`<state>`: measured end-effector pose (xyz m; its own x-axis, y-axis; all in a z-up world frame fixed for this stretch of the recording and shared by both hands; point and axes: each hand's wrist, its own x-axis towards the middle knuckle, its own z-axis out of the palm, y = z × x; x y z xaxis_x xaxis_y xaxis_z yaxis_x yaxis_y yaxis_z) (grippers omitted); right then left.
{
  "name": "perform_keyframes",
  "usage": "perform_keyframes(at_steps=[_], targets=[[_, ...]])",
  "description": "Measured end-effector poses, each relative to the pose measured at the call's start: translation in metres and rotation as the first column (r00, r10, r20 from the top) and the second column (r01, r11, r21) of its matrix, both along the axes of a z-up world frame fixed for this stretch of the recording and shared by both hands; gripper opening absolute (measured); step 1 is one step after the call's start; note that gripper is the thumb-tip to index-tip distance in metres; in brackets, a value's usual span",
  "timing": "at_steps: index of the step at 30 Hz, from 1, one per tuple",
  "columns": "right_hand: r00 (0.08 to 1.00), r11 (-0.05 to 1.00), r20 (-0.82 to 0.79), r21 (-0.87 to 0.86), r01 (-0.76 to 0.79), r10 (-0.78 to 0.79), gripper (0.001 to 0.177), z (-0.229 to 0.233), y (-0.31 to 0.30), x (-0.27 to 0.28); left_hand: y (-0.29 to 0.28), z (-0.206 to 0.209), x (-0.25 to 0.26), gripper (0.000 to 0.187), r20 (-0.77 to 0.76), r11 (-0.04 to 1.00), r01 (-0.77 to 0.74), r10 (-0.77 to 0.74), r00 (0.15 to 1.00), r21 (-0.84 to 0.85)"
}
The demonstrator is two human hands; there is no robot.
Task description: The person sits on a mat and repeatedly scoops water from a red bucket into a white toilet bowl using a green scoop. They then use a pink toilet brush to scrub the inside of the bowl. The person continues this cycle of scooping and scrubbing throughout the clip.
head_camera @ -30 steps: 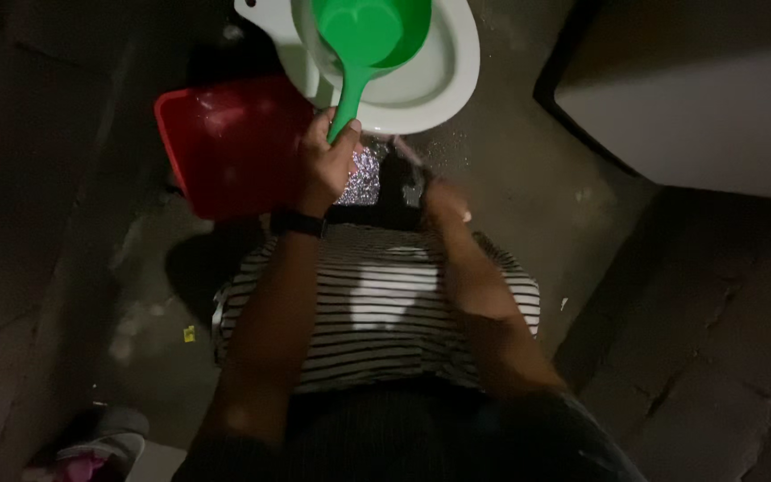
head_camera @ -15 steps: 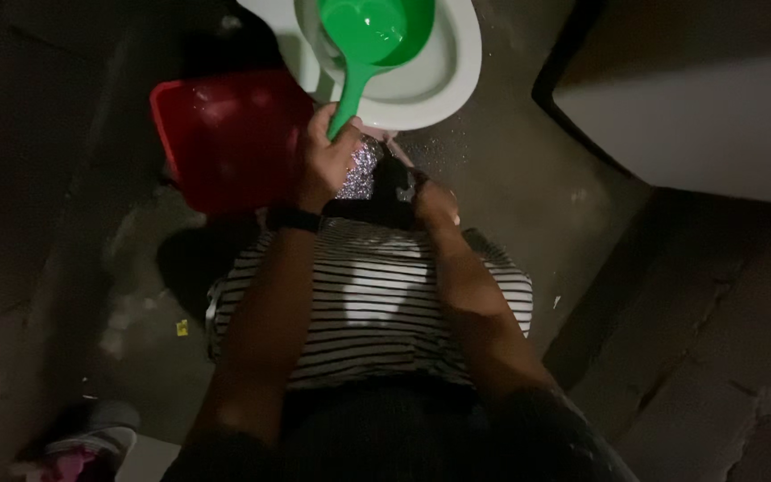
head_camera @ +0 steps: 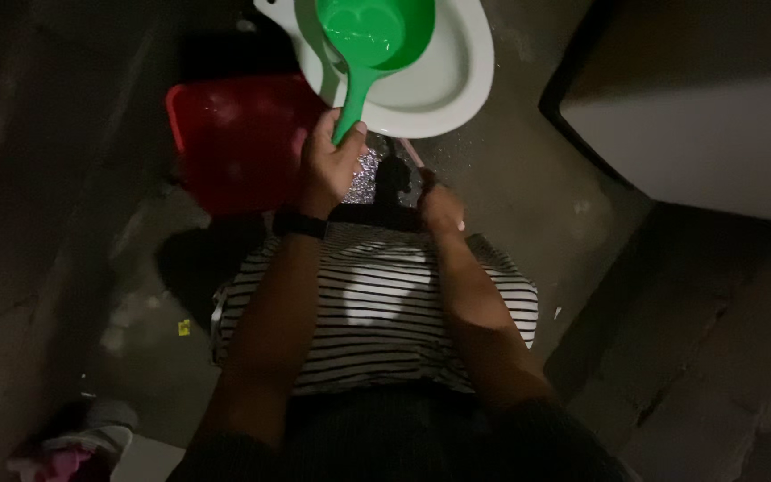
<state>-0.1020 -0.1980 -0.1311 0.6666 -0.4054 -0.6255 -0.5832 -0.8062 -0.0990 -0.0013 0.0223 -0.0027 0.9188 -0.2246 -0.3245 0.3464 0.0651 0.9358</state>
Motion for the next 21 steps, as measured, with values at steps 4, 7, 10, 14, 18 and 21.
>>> perform_keyframes(at_steps=[4,7,10,14,18,21], targets=[[0.992,0.999,-0.124,0.032,-0.005,0.009,0.049,-0.009,0.028,0.027,0.0,0.001,-0.002,0.027,0.034,1.0,0.0,0.001,0.999,-0.029],[0.995,0.999,-0.086,-0.013,-0.042,0.041,0.037,-0.036,0.05,0.056,0.0,0.001,0.004,0.03,0.018,0.999,-0.034,0.034,0.999,0.004],[1.0,1.0,-0.03,-0.016,0.009,-0.01,0.029,-0.059,0.057,0.066,-0.001,-0.002,0.003,0.03,0.049,1.0,-0.029,0.029,0.998,-0.011],[0.967,0.975,-0.133,-0.016,-0.223,0.219,0.031,-0.045,0.03,0.055,-0.004,-0.008,0.004,0.027,0.047,1.0,0.009,-0.008,0.999,-0.026],[0.987,0.988,-0.082,-0.064,-0.143,0.137,0.058,0.003,-0.011,0.016,-0.008,-0.012,0.006,0.03,-0.019,0.997,-0.037,0.036,0.999,-0.074],[0.992,0.987,0.025,-0.105,-0.122,0.125,0.048,0.018,-0.026,-0.008,-0.009,-0.013,0.005,0.03,-0.063,0.996,-0.065,0.061,0.996,-0.066]])
